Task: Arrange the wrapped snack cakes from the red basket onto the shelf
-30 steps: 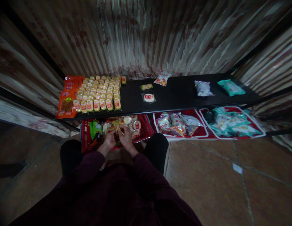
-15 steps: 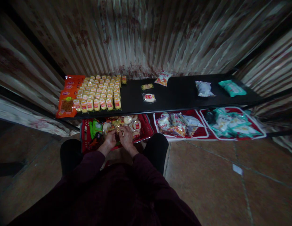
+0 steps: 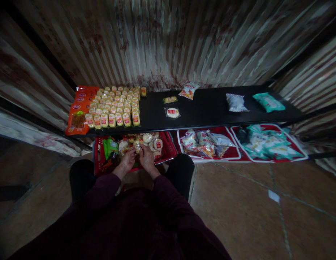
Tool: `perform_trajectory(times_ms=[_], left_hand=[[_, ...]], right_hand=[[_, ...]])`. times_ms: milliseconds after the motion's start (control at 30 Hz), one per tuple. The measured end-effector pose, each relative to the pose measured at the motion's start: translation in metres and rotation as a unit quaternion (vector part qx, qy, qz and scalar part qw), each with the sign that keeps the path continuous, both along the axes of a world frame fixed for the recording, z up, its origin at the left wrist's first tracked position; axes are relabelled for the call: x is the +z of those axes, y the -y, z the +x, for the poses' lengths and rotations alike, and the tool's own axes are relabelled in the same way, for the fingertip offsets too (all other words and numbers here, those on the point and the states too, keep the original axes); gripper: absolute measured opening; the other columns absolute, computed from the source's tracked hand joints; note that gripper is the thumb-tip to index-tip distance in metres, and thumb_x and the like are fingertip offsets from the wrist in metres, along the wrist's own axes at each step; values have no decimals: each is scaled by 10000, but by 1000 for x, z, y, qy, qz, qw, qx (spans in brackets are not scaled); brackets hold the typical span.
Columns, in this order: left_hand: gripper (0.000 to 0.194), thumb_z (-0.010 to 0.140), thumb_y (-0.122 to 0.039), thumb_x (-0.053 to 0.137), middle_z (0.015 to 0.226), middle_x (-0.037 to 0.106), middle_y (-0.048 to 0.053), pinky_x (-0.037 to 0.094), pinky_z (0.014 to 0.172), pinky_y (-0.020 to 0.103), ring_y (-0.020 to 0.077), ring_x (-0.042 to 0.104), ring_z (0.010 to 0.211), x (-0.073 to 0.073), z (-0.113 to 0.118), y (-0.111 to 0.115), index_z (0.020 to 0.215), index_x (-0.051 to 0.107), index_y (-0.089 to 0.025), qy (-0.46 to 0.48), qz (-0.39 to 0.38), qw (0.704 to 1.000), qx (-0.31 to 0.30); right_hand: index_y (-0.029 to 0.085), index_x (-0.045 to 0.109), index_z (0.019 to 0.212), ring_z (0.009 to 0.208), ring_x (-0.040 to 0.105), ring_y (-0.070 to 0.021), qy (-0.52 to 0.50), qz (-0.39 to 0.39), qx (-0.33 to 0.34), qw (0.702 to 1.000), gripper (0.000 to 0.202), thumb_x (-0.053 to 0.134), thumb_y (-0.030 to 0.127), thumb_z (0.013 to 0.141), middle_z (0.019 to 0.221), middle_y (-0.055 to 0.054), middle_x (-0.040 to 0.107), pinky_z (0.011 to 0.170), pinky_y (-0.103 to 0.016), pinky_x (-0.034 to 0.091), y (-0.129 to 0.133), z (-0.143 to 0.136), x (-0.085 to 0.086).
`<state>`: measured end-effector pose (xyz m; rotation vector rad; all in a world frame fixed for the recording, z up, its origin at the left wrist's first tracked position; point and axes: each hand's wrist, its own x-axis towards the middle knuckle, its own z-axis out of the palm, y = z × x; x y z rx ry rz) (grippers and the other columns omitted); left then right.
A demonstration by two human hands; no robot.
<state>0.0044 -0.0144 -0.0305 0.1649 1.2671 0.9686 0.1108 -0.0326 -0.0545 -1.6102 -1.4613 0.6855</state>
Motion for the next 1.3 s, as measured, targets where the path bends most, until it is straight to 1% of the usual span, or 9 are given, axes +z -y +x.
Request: perform_trajectory(times_ms=[133, 233, 367, 467, 633, 800, 967, 1167, 1300], left_hand=[[141, 698, -159, 595, 766, 655, -9, 374, 642, 211, 86, 541, 663, 0, 0, 1, 820, 652, -202, -18, -1, 1000, 5], [168, 680, -144, 599, 788, 671, 3, 372, 631, 211, 95, 555, 684, 0, 0, 1, 825, 666, -197, -15, 15, 1000, 2], [212, 621, -132, 644, 816, 686, 18, 405, 686, 225, 117, 592, 751, -3, -2, 2, 819, 683, -196, -12, 57, 998, -13], [270, 601, -119, 637, 828, 698, 25, 416, 701, 226, 130, 604, 793, -4, -2, 4, 850, 702, -199, -15, 69, 997, -27], [254, 640, -138, 616, 896, 707, 39, 423, 673, 218, 131, 613, 804, 1, -1, 7, 866, 711, -204, -7, 51, 998, -39], [290, 626, -122, 644, 925, 692, 43, 414, 666, 211, 119, 594, 778, 6, -1, 8, 894, 704, -214, -22, 74, 996, -48], [313, 628, -122, 678, 972, 664, 53, 422, 704, 227, 107, 584, 750, 5, -1, 10, 930, 677, -201, -22, 90, 995, -47], [282, 616, -100, 691, 898, 662, 43, 425, 703, 225, 114, 586, 763, 6, 2, 12, 881, 677, -196, -22, 107, 992, -65], [346, 598, -153, 735, 882, 651, 32, 431, 690, 220, 106, 575, 743, 6, 6, 12, 933, 673, -211, -34, 120, 989, -85]], right_hand=[[202, 587, 1172, 1041, 606, -236, -32, -21, 9, 999, 361, 462, 323, 856, 1143, -97, 650, 935, -419, 462, 1, -1, 0], [193, 577, 1178, 982, 626, -238, -72, -39, 13, 997, 405, 523, 387, 827, 1104, -102, 659, 888, -422, 490, 1, -1, -2], [194, 599, 1128, 934, 634, -226, -120, -43, 0, 992, 425, 627, 370, 742, 1041, -80, 671, 851, -401, 513, -1, -2, -8], [186, 616, 1082, 910, 636, -213, -152, -51, -8, 987, 410, 650, 355, 710, 1007, -71, 676, 832, -382, 522, -2, -3, -11], [171, 621, 1057, 851, 648, -200, -173, -76, -17, 982, 361, 595, 348, 743, 1028, -85, 673, 803, -368, 528, -2, 0, -11], [196, 566, 1185, 862, 653, -201, -173, -91, -49, 979, 430, 559, 321, 774, 1059, -80, 679, 828, -379, 516, -1, 5, -11], [212, 603, 1128, 928, 639, -205, -207, -74, -45, 975, 364, 532, 313, 785, 1063, -74, 681, 869, -380, 497, -1, 8, -15], [188, 616, 1083, 907, 640, -212, -284, -86, -92, 950, 387, 554, 392, 759, 1022, -90, 685, 833, -367, 510, -1, 7, -15], [181, 636, 1045, 903, 637, -212, -309, -95, -116, 939, 411, 594, 423, 715, 1023, -90, 683, 807, -346, 513, -2, 10, -14]])
